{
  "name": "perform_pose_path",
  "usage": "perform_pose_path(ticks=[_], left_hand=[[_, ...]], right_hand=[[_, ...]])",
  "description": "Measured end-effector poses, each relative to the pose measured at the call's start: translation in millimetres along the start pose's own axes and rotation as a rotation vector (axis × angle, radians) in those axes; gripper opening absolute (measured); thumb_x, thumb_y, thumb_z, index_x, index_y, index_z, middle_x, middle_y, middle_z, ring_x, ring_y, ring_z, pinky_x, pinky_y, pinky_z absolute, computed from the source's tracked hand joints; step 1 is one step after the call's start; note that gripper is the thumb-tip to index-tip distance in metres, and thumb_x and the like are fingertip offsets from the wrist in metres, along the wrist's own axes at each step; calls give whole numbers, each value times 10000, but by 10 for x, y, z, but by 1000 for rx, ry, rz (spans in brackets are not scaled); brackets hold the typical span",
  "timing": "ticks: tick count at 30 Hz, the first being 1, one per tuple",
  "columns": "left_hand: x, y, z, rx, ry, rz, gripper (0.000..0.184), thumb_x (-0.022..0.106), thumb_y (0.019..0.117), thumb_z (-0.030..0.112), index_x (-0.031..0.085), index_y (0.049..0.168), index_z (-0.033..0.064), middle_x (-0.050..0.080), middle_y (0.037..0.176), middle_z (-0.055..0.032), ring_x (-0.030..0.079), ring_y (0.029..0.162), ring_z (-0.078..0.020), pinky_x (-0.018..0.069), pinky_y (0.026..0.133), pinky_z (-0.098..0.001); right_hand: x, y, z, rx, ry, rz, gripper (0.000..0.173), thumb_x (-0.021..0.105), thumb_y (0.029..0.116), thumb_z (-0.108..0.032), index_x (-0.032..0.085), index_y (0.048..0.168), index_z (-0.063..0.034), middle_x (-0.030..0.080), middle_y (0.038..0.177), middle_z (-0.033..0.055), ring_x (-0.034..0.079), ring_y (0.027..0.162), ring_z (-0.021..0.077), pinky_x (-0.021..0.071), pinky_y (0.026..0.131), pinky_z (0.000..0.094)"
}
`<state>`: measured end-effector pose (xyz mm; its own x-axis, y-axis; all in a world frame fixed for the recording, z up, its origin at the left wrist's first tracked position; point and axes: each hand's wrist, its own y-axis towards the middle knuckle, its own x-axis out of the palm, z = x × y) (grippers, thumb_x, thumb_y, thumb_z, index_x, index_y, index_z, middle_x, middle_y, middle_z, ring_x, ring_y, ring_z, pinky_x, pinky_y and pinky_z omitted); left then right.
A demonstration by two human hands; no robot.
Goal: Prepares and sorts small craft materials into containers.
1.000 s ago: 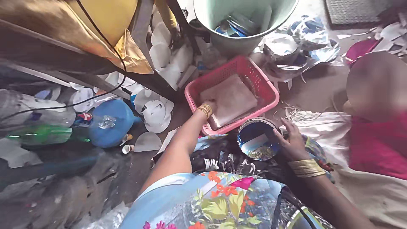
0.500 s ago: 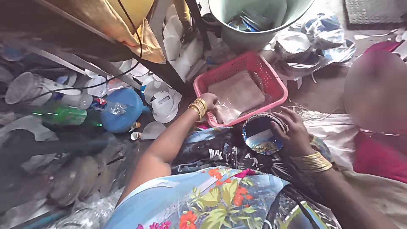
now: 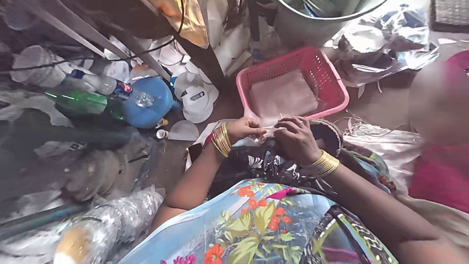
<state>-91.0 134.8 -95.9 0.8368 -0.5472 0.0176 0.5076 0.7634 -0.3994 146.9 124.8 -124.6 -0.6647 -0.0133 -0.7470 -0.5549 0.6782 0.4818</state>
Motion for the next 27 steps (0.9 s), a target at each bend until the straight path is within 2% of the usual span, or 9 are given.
perform_pose_path(ticks=[3,6,9,13,16,19,22,24,27], left_hand=[[82,-54,-49,-22,-112,94,182,552,1030,52,664,892,11,670,788,42,664,745,-30,590,738,-244],[37,20,-109,23,124,395,176,629,990,93,687,928,-62,686,802,-77,647,713,-105,567,724,-318],[11,-33,97,101,305,587,160,654,976,109,684,912,-35,696,787,-79,671,677,-92,587,694,-290],[178,-106,265,247,560,542,116,715,876,64,696,889,-49,691,818,-145,670,704,-185,574,693,-369],[329,-115,303,288,570,453,120,722,863,38,678,930,-52,683,799,-135,649,661,-180,562,660,-366],[378,-161,347,370,569,423,94,721,867,-9,651,929,-15,675,774,-92,640,623,-124,568,620,-304],[351,-252,427,454,768,400,92,627,842,-90,698,861,-36,700,881,-148,691,790,-227,585,732,-391],[388,-350,527,322,975,386,147,613,849,-100,748,861,-43,731,998,-193,717,945,-329,580,836,-486],[450,-360,568,36,1171,495,202,607,934,25,758,1055,-35,724,1113,-213,693,1047,-392,534,890,-583]], right_hand=[[-49,-184,41,-64,-51,13,198,583,977,-112,749,870,-100,735,1164,119,642,1192,315,436,1033,540],[-156,-346,-45,-138,-136,-66,223,529,1008,-116,724,901,-111,690,1325,94,582,1305,298,365,1119,534],[-205,-492,-122,-144,-163,-161,212,510,988,-101,713,928,-114,682,1348,74,587,1294,299,360,1101,537],[-267,-390,-307,-106,-150,-53,273,498,1036,-265,724,959,-131,683,1329,97,573,1287,285,345,1094,504],[-258,-162,-473,-114,-85,62,200,548,1019,-156,738,963,-128,732,1230,56,609,1227,230,358,1090,452],[-100,-72,-433,-90,-83,-58,201,564,952,-120,763,968,-146,759,1153,23,611,1250,270,367,1069,543],[-33,-135,-269,18,-249,-96,174,616,935,-120,771,1014,-129,745,1096,74,607,1234,349,357,1070,638],[-99,-163,-179,58,-336,-43,167,641,903,-63,769,1001,-107,735,1029,102,627,1176,363,387,1034,629],[-183,-221,-153,79,-363,-1,161,637,894,-11,761,960,-89,734,1032,116,657,1109,347,433,979,585]])
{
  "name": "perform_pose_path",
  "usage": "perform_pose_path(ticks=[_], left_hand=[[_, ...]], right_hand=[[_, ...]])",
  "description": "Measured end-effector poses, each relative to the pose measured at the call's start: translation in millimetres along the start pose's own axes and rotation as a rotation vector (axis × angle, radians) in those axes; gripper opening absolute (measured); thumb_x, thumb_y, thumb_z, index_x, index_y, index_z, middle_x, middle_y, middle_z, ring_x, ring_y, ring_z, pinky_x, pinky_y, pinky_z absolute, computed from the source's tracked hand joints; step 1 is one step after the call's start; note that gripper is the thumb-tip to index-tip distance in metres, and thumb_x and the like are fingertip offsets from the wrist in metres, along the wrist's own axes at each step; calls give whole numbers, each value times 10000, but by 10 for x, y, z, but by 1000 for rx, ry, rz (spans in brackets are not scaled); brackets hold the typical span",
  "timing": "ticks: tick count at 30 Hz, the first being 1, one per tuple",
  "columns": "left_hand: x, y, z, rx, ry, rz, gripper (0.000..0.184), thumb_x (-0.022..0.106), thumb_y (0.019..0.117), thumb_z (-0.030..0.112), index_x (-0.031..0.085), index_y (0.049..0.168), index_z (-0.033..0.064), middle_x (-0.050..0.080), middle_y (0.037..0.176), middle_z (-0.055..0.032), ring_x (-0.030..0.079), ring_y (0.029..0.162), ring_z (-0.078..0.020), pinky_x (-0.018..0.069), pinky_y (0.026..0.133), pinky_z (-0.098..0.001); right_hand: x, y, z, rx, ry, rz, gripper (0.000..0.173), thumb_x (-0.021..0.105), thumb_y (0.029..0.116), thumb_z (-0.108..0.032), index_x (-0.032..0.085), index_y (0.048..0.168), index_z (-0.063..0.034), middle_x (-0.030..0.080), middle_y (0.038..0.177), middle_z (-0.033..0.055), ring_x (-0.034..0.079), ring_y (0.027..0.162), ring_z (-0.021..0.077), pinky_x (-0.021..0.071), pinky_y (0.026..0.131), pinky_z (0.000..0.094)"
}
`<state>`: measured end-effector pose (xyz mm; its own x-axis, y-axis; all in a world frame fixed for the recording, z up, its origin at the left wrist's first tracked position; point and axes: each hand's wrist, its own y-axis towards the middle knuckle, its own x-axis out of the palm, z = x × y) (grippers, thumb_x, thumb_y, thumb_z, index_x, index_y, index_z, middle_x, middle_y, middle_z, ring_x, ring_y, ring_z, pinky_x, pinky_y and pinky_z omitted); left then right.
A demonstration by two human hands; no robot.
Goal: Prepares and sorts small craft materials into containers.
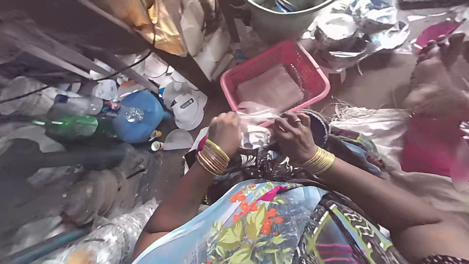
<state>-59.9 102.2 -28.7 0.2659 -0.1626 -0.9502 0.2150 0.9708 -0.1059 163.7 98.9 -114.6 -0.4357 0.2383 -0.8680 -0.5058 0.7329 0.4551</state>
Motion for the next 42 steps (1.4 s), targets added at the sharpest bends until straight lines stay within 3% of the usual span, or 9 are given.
perform_pose_path(ticks=[6,11,15,19,21,27,33,38,42], left_hand=[[134,24,130,-144,-9,228,412,773,825,65,682,1210,-48,648,1265,-249,708,868,-437,562,712,-619],[143,-128,209,-126,7,-97,590,689,896,47,523,1455,-41,458,1547,-247,697,1030,-458,549,862,-612],[294,-208,136,-14,-106,75,452,692,860,7,636,1300,-81,610,1359,-282,725,852,-401,586,742,-547],[470,-152,121,94,-181,244,260,641,887,-8,772,1111,6,690,1203,-256,738,828,-336,615,723,-454],[474,-133,158,112,-167,259,234,620,915,-7,775,1090,-11,699,1186,-258,745,887,-354,616,775,-460],[324,-175,134,16,-91,272,387,723,859,73,698,1221,-60,670,1252,-250,699,718,-298,576,623,-448],[309,-104,163,-44,-96,275,511,724,813,6,634,1308,-83,601,1358,-285,714,847,-378,585,693,-514],[257,-77,256,-27,-30,214,522,704,822,-4,628,1333,-74,585,1409,-267,728,853,-372,588,702,-515],[124,-58,267,-37,-31,121,564,696,843,29,591,1391,-51,543,1481,-234,731,933,-399,588,769,-548]], right_hand=[[124,-120,-88,165,25,-37,199,677,845,4,768,1019,-24,742,1041,167,712,917,360,560,774,511],[2,-123,236,284,400,-215,219,622,939,-101,803,1061,-111,749,1187,80,591,1276,376,379,1051,650],[-225,-107,694,430,699,84,296,725,810,-87,753,1095,-12,713,1162,164,644,1164,300,500,1016,510],[-145,-107,1292,904,450,-457,807,879,760,-161,497,1457,-22,558,1383,297,527,1283,502,396,1019,727],[-11,-166,1400,1004,441,-620,724,843,778,-89,518,1420,-16,634,1236,323,601,1169,520,441,954,729],[-307,-352,669,533,197,-352,217,658,918,-73,717,1115,-3,676,1131,259,667,1029,470,534,819,630],[-54,-705,118,159,-19,-214,263,644,852,35,677,1110,-8,694,1052,236,702,971,432,570,744,567],[14,-486,190,191,50,-381,251,630,898,41,658,1146,20,681,1034,281,688,964,494,551,755,621],[-370,-277,751,609,405,-446,285,640,972,-103,669,1251,-49,713,1080,251,690,994,472,513,821,691]])
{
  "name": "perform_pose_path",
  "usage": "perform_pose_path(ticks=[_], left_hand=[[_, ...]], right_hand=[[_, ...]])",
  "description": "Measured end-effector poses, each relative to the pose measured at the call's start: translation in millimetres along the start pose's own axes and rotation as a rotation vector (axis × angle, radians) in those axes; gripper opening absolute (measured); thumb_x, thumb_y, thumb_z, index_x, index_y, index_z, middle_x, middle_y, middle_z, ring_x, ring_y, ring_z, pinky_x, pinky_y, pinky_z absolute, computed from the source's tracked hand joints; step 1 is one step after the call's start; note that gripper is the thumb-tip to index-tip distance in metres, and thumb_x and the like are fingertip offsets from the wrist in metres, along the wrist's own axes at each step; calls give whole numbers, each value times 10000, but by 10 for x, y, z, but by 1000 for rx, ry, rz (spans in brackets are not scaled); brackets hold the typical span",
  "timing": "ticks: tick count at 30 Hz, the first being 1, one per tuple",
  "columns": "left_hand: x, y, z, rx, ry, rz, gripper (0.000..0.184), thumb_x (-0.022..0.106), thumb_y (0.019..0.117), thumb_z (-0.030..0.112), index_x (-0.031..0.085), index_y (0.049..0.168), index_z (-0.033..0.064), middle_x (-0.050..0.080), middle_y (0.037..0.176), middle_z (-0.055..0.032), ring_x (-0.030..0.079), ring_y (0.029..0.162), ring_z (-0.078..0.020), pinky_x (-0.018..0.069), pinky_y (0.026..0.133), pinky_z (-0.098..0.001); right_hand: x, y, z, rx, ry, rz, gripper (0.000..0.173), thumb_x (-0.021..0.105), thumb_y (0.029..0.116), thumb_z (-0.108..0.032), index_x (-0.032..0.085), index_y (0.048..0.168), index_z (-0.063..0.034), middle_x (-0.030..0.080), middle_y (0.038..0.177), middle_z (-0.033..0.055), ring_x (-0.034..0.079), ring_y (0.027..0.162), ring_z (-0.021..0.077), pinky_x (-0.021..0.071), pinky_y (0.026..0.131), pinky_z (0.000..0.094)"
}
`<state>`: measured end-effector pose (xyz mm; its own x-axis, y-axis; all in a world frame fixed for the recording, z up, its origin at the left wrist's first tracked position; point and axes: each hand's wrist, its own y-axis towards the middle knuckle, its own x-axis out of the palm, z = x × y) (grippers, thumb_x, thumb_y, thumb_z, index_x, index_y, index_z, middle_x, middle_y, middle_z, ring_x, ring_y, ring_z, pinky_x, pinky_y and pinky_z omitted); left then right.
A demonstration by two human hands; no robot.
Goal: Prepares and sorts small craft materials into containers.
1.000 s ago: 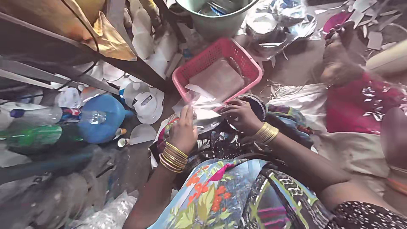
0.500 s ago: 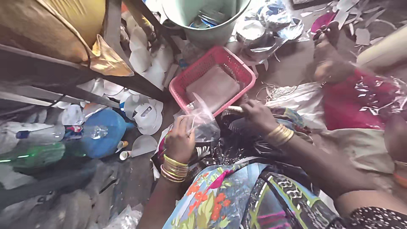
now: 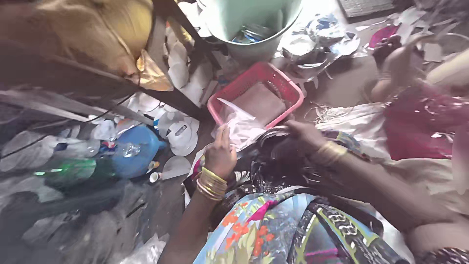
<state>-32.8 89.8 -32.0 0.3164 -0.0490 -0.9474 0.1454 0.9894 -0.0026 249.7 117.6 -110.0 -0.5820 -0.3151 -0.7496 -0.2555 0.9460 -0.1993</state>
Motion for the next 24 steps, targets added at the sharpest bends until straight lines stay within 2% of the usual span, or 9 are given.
perform_pose_path(ticks=[2,3,6,9,11,13,15,18,24], left_hand=[[-72,50,22,-12,-16,-56,617,682,853,41,544,1451,-21,497,1534,-206,727,947,-390,583,787,-554],[-93,83,35,-11,-31,-95,644,673,855,44,516,1477,-11,475,1553,-198,721,952,-387,578,789,-561],[-85,198,109,40,-94,-186,698,672,854,40,469,1522,16,427,1590,-178,695,1044,-386,573,825,-570],[-68,278,301,104,-141,-280,726,681,872,46,426,1551,21,375,1626,-162,676,1113,-356,567,870,-543],[-87,284,435,139,-195,-332,735,674,868,31,410,1554,8,361,1632,-168,670,1116,-334,560,879,-518],[-126,250,496,174,-249,-359,720,660,873,-5,415,1551,5,376,1628,-170,612,1261,-347,515,994,-528],[-130,207,449,228,-222,-355,671,643,906,-14,433,1543,15,396,1621,-164,611,1280,-368,510,1007,-548],[-52,137,338,284,-177,-384,749,624,821,-76,435,1541,9,407,1612,-174,625,1257,-368,527,976,-550],[224,106,509,313,-101,-405,780,631,773,-168,473,1517,9,432,1600,-162,626,1263,-364,538,984,-517]], right_hand=[[-367,-99,147,56,309,57,509,710,830,11,611,1326,-44,709,1045,222,700,913,368,543,792,599],[-517,-195,183,56,467,69,610,684,768,2,558,1359,-80,693,1050,126,684,859,218,578,749,442],[-767,-466,114,39,959,24,719,651,698,9,546,1363,-244,712,1094,-40,697,886,46,609,740,237],[-703,-564,-30,-70,1119,-169,676,679,741,-53,586,1376,-265,731,1100,-54,707,913,32,613,770,219],[-535,-516,-138,-52,1163,-316,650,717,744,-74,598,1373,-188,727,1126,-37,702,962,43,608,822,239],[-415,-419,-263,32,1124,-394,671,689,747,-30,538,1395,-117,704,1154,-51,689,991,16,597,845,220],[-348,-304,-252,129,1068,-375,645,621,798,56,497,1420,-64,680,1175,-13,675,979,10,580,843,209],[-302,-219,-178,281,1004,-254,590,562,869,128,487,1432,-36,658,1180,56,668,932,46,572,793,221],[-177,-195,-119,400,877,-156,551,574,867,119,535,1393,-39,643,1205,107,647,944,97,550,797,277]])
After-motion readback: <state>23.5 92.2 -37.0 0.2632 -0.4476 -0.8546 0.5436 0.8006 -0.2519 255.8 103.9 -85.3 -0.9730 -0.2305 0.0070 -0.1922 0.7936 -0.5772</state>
